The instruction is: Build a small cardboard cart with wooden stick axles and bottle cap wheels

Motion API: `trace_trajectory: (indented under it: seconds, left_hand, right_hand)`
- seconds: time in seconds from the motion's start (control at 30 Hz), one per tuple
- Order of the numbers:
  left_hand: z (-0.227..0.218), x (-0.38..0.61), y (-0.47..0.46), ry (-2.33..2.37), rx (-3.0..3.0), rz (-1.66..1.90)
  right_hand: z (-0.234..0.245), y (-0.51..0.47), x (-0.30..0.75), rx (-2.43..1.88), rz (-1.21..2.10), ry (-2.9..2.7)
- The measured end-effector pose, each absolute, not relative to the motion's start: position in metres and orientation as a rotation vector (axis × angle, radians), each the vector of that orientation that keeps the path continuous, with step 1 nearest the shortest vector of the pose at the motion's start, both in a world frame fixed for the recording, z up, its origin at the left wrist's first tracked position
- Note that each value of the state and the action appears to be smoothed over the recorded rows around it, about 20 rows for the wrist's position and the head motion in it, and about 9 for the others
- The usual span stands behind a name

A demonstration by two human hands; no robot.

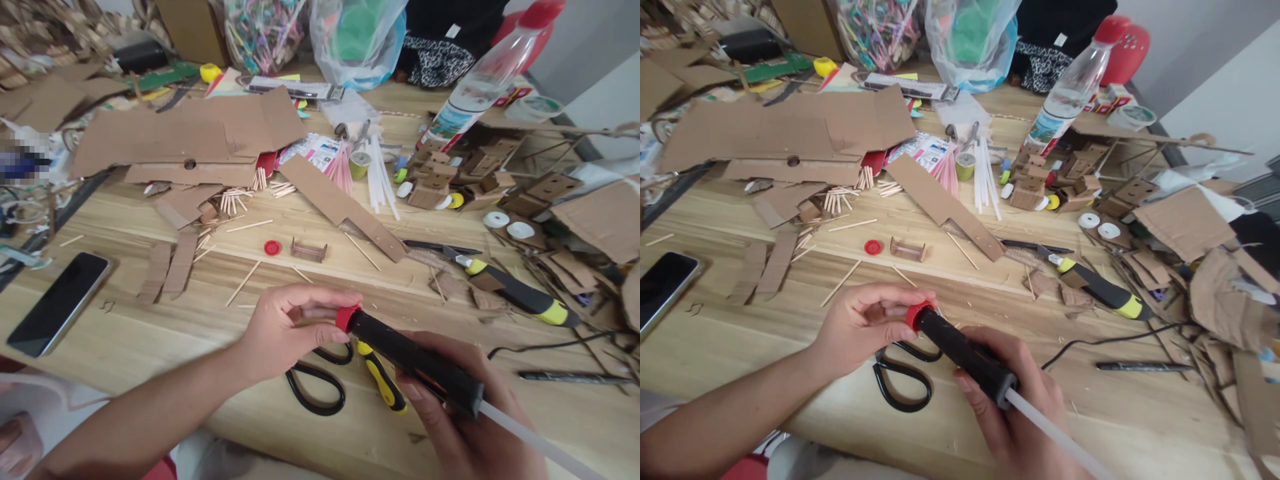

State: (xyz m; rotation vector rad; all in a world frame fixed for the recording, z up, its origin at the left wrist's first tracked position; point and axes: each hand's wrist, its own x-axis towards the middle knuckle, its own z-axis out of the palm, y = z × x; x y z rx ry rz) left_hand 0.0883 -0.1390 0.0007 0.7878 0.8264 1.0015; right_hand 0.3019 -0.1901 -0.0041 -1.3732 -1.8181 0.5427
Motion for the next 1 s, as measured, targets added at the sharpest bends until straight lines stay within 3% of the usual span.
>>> trace_trajectory:
  seconds: [0.13,0.33,0.43,0.63,1.0]
  left_hand:
    - [0.0,0.088,-0.139,0.844,0.793,0.993]
    - [0.003,0.09,-0.138,0.815,0.725,1.012]
    - [0.004,0.09,-0.135,0.808,0.625,1.03]
    - [-0.001,0.087,-0.131,0.8,0.429,0.997]
    - [-0.005,0.085,-0.127,0.604,0.283,0.95]
  right_hand:
    - [-0.002,-0.19,0.304,-1.389,0.631,-1.735]
    - [0.019,-0.181,0.294,-1.396,1.409,-1.189]
    - [0.025,-0.176,0.29,-1.306,1.602,-0.969]
    - [0.024,-0.174,0.298,-1.289,1.763,-0.936]
    - [0.03,-0.171,0.295,-1.264,1.772,-0.84]
